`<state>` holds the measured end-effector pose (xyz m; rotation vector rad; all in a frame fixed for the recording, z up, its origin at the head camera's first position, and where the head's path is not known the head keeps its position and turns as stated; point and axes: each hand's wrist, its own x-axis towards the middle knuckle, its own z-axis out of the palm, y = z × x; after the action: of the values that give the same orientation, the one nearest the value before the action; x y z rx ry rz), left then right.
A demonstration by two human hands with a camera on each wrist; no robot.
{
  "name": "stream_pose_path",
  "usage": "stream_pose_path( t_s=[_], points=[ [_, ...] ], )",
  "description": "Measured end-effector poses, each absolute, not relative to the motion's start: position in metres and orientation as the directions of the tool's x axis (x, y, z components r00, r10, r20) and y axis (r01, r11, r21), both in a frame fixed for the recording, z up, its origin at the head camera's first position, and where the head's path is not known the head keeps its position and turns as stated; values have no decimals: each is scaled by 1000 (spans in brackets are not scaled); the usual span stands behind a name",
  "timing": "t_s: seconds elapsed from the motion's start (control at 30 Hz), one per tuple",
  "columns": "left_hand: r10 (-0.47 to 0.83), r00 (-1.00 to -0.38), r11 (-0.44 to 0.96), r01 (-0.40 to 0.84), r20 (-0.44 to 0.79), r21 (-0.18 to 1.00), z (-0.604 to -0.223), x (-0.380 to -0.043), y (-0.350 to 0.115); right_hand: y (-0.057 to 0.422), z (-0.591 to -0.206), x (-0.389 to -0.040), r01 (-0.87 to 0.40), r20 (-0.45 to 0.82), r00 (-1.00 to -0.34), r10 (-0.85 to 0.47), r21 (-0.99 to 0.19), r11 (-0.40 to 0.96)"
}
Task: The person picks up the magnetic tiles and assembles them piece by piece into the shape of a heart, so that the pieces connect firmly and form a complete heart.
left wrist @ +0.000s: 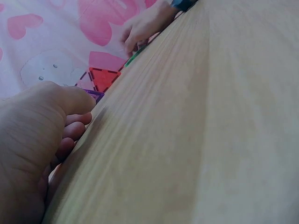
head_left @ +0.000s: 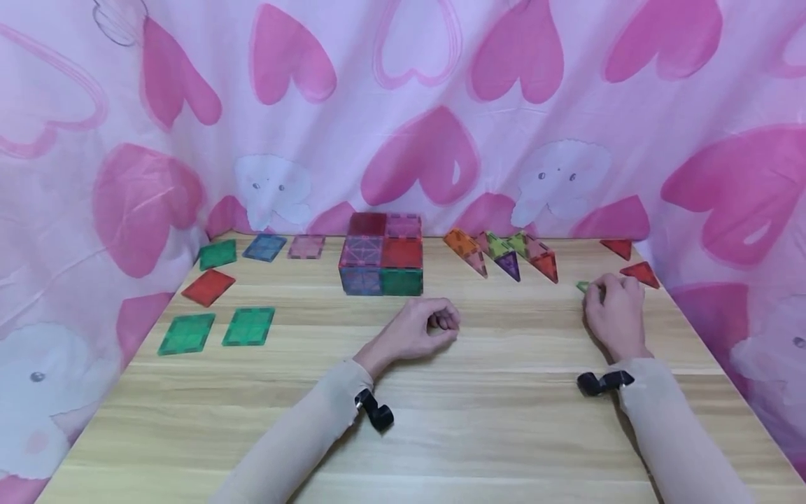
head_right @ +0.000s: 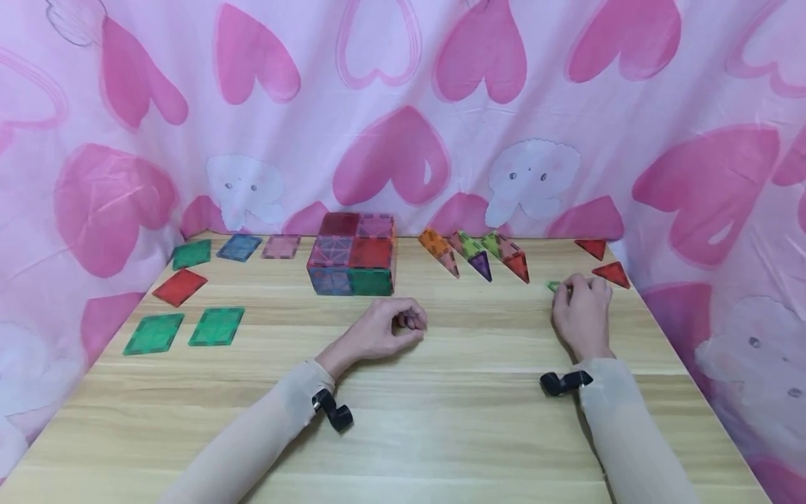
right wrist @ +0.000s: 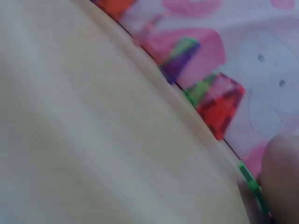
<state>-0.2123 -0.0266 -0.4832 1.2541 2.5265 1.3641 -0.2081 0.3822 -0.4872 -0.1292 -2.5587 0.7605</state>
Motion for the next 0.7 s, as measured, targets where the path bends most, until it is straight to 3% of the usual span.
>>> stream_pose_path(
  t_s=[0.17,0.33,0.57,0.7],
  points=[
    [654,-678,314,647,335,695,-482,-213,-30,354,-487,-184,-122,475,-861,180,-537,835],
    [667,-670,325,656,327,681,-482,-213,-33,318,-488,-167,-299,484,-875,7,-553,777],
    [685,-650,322,676,329,663,-481,-214,-32,279,-483,-150,-459,374,-887,-271,-642,614],
    [704,-628,314,693,331,648,-481,-214,-31,274,-480,-144,-458,323,-883,-341,-749,478]
  ],
)
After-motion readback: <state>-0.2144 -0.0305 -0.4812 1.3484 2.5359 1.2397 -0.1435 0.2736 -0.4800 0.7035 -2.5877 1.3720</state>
